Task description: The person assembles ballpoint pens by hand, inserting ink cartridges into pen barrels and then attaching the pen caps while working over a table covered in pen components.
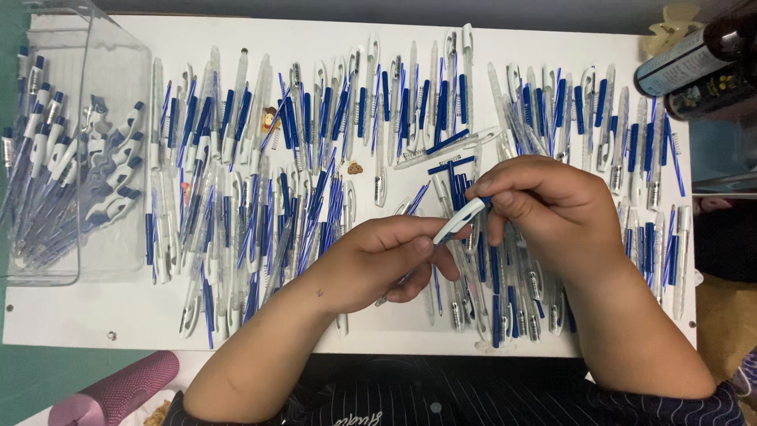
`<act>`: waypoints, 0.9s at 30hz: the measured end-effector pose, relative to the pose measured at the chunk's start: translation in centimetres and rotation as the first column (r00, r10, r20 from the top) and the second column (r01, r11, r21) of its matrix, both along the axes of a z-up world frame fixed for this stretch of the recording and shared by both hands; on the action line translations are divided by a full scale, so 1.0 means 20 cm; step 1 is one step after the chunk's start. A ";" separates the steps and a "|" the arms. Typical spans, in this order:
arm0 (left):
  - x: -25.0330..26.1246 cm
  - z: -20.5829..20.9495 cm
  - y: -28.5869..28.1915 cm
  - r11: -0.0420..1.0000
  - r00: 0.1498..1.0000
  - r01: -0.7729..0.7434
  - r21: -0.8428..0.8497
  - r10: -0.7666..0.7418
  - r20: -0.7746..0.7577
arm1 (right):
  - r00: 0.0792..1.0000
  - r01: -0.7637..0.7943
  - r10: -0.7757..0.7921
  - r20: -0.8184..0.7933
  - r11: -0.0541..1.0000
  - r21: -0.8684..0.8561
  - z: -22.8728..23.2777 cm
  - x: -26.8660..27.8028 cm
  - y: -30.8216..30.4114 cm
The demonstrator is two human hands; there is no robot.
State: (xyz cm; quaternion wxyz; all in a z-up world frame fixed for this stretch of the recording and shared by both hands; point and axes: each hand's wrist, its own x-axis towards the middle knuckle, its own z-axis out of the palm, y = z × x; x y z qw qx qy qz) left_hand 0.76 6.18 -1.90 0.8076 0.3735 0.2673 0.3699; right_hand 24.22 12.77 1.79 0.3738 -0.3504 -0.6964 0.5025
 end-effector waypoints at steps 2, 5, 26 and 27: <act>0.00 0.00 0.00 1.000 1.000 -0.002 -0.003 0.002 -0.001 | 1.000 -0.003 0.003 -0.007 1.000 0.005 -0.01 0.00 0.01; 0.00 -0.01 0.00 1.000 1.000 -0.004 0.001 0.004 0.007 | 1.000 -0.001 0.002 -0.015 1.000 0.006 -0.01 0.00 0.01; 0.03 -0.04 -0.01 0.999 0.999 -0.042 -0.026 0.042 -0.015 | 1.000 0.002 -0.002 0.010 1.000 0.019 -0.01 0.00 -0.01; 0.03 -0.04 -0.01 0.998 0.998 -0.055 -0.025 0.055 -0.017 | 0.999 -0.005 0.003 0.032 0.998 0.057 -0.01 -0.01 -0.01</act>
